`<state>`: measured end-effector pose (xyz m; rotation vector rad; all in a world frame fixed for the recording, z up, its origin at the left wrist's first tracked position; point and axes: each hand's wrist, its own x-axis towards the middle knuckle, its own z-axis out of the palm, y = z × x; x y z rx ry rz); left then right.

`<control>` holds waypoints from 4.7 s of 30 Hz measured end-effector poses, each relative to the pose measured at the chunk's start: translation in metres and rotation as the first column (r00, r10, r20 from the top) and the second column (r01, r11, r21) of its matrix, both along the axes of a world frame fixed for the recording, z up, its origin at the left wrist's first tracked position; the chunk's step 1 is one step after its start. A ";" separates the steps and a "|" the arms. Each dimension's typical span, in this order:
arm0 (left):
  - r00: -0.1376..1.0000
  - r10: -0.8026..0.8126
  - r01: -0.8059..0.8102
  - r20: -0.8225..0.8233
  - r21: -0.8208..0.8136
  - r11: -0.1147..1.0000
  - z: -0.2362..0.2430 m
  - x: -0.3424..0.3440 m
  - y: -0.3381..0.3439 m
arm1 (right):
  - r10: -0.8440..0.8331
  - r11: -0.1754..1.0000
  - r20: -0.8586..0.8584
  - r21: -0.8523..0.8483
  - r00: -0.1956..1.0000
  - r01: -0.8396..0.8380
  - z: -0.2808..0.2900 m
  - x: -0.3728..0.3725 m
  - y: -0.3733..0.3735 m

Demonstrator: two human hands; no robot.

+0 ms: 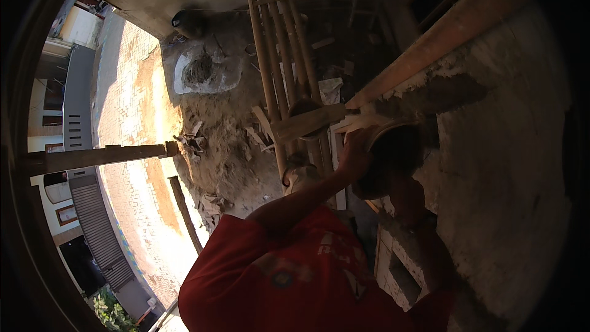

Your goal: The person applies plaster to a wall using a trowel while standing on scaffolding. The person repeatedly scoops wet plaster from a bucket and spreads it across the surface of concrete blocks.

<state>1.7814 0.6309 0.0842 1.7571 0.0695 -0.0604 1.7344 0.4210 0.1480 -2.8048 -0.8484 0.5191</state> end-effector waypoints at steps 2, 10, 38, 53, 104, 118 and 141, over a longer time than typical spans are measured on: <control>1.000 0.006 -0.006 0.023 0.022 1.000 0.001 0.000 -0.007 | 0.006 0.997 0.109 0.076 0.994 -0.015 -0.016 -0.007 -0.006; 0.996 0.028 -0.032 -0.080 -0.046 0.998 -0.009 0.003 0.006 | -0.043 0.978 0.051 -0.200 0.998 0.052 0.013 0.001 0.010; 0.954 -0.001 -0.009 0.299 0.032 0.999 0.050 0.022 0.001 | -0.209 0.972 0.143 -0.075 0.967 0.221 0.009 0.037 0.012; 0.988 0.019 -0.034 0.155 0.095 0.995 0.024 0.017 -0.009 | -0.154 0.415 -0.889 0.338 0.431 0.845 0.000 -0.005 -0.010; 0.447 0.248 -0.889 -0.859 -0.397 0.229 -0.145 -0.005 0.070 | 0.081 0.973 0.131 -0.224 0.988 -0.051 -0.088 -0.076 -0.102; 0.294 0.521 -0.831 -0.801 -0.484 -0.275 -0.170 0.016 0.234 | -0.069 0.942 -0.411 -0.326 0.909 -0.076 -0.147 -0.078 -0.055; 0.518 0.359 -0.125 -0.777 0.346 0.930 -0.308 -0.204 0.284 | 0.210 0.857 -0.334 -0.389 0.919 -0.337 -0.217 -0.134 -0.066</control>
